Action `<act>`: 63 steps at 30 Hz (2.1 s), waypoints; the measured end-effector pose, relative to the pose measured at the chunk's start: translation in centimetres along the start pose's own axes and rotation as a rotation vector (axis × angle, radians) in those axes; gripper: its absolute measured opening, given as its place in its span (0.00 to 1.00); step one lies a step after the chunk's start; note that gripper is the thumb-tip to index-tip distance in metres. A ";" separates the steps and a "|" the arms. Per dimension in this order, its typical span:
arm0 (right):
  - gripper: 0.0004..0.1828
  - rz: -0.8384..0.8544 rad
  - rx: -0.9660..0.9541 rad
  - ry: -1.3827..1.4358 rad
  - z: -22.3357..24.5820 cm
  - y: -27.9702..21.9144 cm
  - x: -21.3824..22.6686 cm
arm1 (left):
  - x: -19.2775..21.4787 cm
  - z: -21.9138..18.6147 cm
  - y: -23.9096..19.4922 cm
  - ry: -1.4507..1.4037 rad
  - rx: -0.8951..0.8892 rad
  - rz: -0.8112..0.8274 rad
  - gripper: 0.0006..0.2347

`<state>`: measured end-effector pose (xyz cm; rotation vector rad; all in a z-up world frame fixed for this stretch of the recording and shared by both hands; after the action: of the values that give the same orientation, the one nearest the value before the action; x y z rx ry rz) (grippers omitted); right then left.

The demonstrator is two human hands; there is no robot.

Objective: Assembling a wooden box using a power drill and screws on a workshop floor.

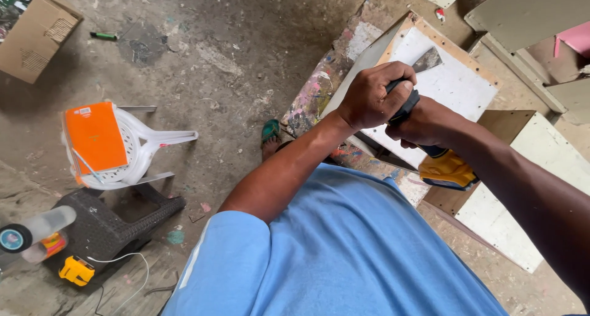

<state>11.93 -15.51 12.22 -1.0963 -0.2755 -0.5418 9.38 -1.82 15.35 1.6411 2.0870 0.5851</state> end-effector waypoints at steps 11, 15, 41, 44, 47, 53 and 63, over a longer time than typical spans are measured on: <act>0.05 0.028 0.002 0.044 -0.3 0.8 -0.4 | -0.2 0.7 -0.1 0.043 0.019 -0.016 0.06; 0.05 0.032 -0.010 0.044 -0.7 0.9 -0.2 | -0.7 1.1 0.0 0.031 0.030 -0.014 0.06; 0.06 0.059 -0.003 0.057 -0.6 2.2 -0.8 | -0.1 1.6 0.1 0.048 0.094 0.027 0.05; 0.07 0.048 -0.022 0.064 -2.0 2.6 -0.4 | -0.3 1.7 0.1 0.043 0.086 0.025 0.05; 0.07 0.039 -0.026 0.051 -1.8 2.6 -0.5 | -0.4 1.9 -0.1 0.043 0.084 0.014 0.05; 0.07 0.040 -0.021 0.020 -0.9 2.6 -1.1 | 0.0 1.7 -0.3 0.036 0.078 0.000 0.05; 0.09 0.012 -0.052 0.023 -1.9 3.1 -0.6 | 0.0 1.9 -0.5 0.098 0.067 -0.005 0.06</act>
<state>13.00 -16.04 8.75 -1.1403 -0.2361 -0.5531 10.01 -1.80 13.50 1.6748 2.2015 0.6121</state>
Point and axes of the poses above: each hand's wrist, its own y-axis towards the middle knuckle, its own x-axis out of the back of the hand, z = x × y, the point moved 7 cm from there along y, towards the middle knuckle, and after that the axes turned 4 degrees about -x, right-handed, at the moved point
